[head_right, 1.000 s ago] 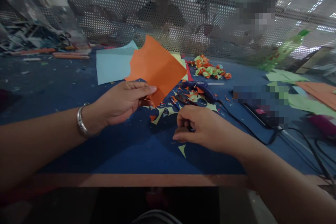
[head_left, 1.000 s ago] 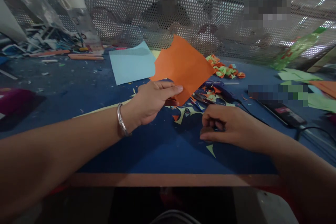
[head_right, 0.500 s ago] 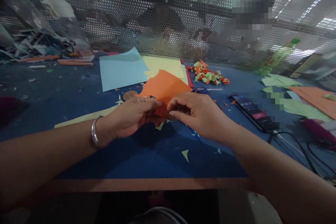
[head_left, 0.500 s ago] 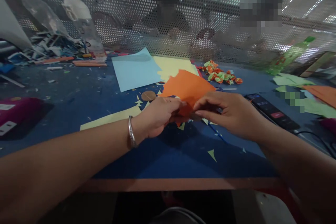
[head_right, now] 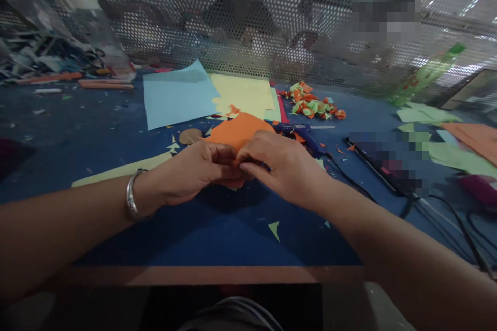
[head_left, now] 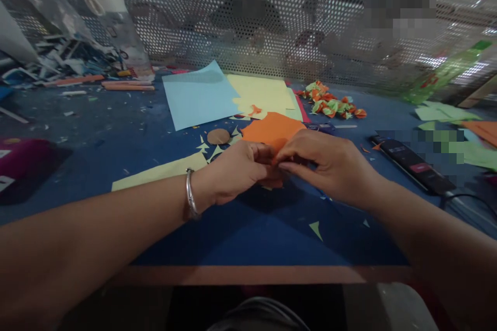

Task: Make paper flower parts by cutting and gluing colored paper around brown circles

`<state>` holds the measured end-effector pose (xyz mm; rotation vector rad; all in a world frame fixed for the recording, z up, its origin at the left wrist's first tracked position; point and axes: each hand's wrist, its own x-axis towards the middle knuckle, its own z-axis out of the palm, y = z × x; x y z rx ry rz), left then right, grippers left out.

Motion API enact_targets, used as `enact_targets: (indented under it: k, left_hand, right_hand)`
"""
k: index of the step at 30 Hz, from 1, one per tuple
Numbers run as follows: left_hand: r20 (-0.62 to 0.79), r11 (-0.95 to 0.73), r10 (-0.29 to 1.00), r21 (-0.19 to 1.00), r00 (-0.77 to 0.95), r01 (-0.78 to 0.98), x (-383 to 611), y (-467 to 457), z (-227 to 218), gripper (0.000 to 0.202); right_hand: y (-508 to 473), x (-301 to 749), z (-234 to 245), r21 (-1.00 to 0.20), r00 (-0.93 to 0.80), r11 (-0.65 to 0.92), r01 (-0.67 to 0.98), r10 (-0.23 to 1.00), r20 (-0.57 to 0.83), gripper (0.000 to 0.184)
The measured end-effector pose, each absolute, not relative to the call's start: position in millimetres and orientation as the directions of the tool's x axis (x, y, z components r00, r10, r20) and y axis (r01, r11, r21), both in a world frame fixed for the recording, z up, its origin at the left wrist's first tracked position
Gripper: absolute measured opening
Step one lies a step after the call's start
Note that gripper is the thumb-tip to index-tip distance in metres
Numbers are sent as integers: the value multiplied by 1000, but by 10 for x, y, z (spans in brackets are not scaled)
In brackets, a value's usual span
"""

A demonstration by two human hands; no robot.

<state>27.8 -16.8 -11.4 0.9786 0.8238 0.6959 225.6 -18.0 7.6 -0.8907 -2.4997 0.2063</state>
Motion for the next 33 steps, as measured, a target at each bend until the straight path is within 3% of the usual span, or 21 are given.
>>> enact_targets:
  k: [3, 5, 8, 12, 19, 22, 33]
  left_hand:
    - [-218, 348, 852, 915, 476, -205, 275, -167, -119, 13]
    - [-178, 326, 866, 910, 467, -257, 267, -150, -130, 13]
    - [-131, 304, 886, 889, 445, -342, 254, -118, -153, 13]
    - [-99, 288, 898, 869, 428, -404, 248, -104, -180, 12]
    - [-136, 308, 887, 886, 441, -346, 264, -126, -178, 4]
    - [-134, 299, 901, 881, 413, -366, 272, -130, -172, 14]
    - [-132, 292, 893, 897, 430, -330, 293, -155, -162, 22]
  right_hand:
    - [-218, 2279, 79, -262, -567, 748, 610, 643, 515, 10]
    - [-248, 2312, 69, -311, -445, 677, 667, 697, 562, 9]
    - [-281, 2345, 31, -461, -321, 550, 696, 813, 485, 14]
    - [-288, 2312, -21, -597, -286, 466, 653, 882, 376, 21]
    - [-285, 2263, -22, -675, -235, 394, 625, 918, 319, 24]
    - [-276, 2270, -20, -696, -225, 375, 613, 927, 301, 24]
    - [-249, 2295, -53, -711, -215, 331, 620, 944, 252, 23]
